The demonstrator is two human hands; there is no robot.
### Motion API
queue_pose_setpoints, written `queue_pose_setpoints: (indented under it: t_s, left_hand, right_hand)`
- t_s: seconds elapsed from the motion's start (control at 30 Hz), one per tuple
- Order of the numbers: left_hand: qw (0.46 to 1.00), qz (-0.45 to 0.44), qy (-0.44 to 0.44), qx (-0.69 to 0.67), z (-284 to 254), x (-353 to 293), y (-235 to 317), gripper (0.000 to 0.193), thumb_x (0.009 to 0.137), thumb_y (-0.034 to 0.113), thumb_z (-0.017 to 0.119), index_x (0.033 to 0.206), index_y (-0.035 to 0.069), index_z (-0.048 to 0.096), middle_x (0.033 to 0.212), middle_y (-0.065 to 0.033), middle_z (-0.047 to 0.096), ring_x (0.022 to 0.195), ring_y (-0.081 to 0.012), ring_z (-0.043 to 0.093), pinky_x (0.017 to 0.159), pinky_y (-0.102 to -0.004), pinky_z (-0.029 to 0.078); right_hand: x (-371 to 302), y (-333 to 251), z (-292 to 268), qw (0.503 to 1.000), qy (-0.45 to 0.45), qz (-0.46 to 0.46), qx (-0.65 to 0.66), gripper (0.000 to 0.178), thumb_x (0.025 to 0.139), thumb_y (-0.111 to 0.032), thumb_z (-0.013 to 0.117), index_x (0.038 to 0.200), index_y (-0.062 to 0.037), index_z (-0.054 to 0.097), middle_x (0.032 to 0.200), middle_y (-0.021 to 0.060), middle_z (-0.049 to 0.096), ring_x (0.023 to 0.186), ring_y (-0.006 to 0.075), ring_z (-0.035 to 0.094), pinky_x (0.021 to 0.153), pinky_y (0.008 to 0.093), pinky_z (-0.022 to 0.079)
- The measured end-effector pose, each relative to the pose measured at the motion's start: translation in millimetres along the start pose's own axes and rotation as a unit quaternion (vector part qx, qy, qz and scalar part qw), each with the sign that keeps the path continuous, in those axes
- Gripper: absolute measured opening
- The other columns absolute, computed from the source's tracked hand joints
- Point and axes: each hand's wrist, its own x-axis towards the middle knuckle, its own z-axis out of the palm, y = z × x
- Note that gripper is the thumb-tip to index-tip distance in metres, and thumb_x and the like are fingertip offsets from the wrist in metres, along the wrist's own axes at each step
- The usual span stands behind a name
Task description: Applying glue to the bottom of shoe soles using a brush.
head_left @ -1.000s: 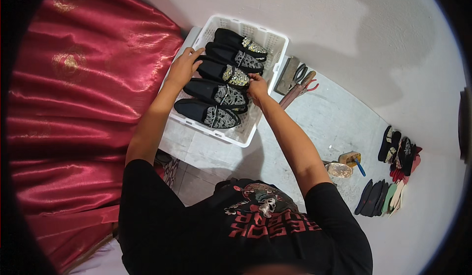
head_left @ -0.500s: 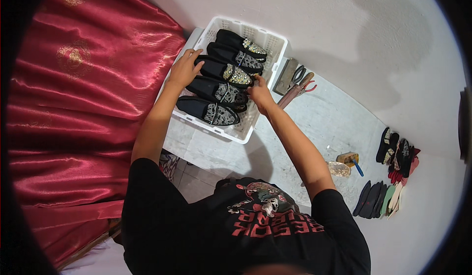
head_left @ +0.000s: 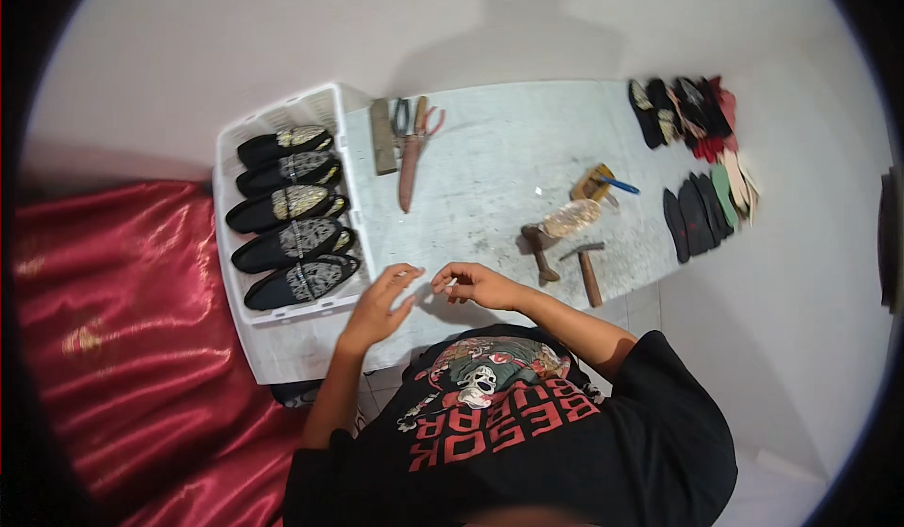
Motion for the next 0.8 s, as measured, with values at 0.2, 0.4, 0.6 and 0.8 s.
queue_pose_setpoints:
  t_s: [0.2,0.4,0.6,0.8]
  left_hand:
    - [0.991,0.011,-0.122,-0.061,94.5,34.3,17.6,0.044,0.090,0.007,0.065,0.133,0.007,0.057,0.125,-0.0139,0.062,0.112,-0.0357,0.062,0.092,-0.0423,0.052]
    - [0.974,0.101,-0.202,0.008,128.5,77.8,21.0,0.039,0.090,0.009,0.063,0.129,0.009,0.061,0.118,-0.0133,0.065,0.110,-0.0351,0.062,0.094,-0.0435,0.050]
    - [0.959,0.079,-0.250,0.103,160.7,104.1,46.4,0.037,0.091,0.011,0.062,0.127,0.010,0.063,0.113,-0.0127,0.067,0.106,-0.0339,0.063,0.092,-0.0436,0.050]
    - [0.979,0.028,-0.188,0.070,236.5,109.1,79.7,0.034,0.094,0.014,0.060,0.129,0.010,0.063,0.112,-0.0142,0.066,0.106,-0.0348,0.063,0.092,-0.0429,0.051]
  right_hand:
    - [-67.8,63.4,-18.7,0.986,0.140,0.079,0.047,0.018,0.101,-0.016,0.060,0.117,-0.0089,0.062,0.105,-0.0001,0.069,0.082,0.0095,0.063,0.072,0.0259,0.048]
    - [-128.8,77.1,-49.4,0.979,0.194,0.054,0.036,0.020,0.101,-0.020,0.060,0.119,-0.0098,0.061,0.103,-0.0005,0.070,0.082,0.0102,0.064,0.070,0.0272,0.050]
    - [-175.5,102.5,-91.8,0.968,0.232,0.042,0.086,0.023,0.099,-0.016,0.059,0.120,-0.0065,0.061,0.107,0.0013,0.070,0.082,0.0101,0.066,0.067,0.0247,0.049]
    - [-227.9,135.3,-148.3,0.971,0.209,0.034,0.114,0.023,0.098,-0.018,0.063,0.117,-0.0055,0.063,0.097,0.0012,0.068,0.075,0.0095,0.064,0.063,0.0242,0.048]
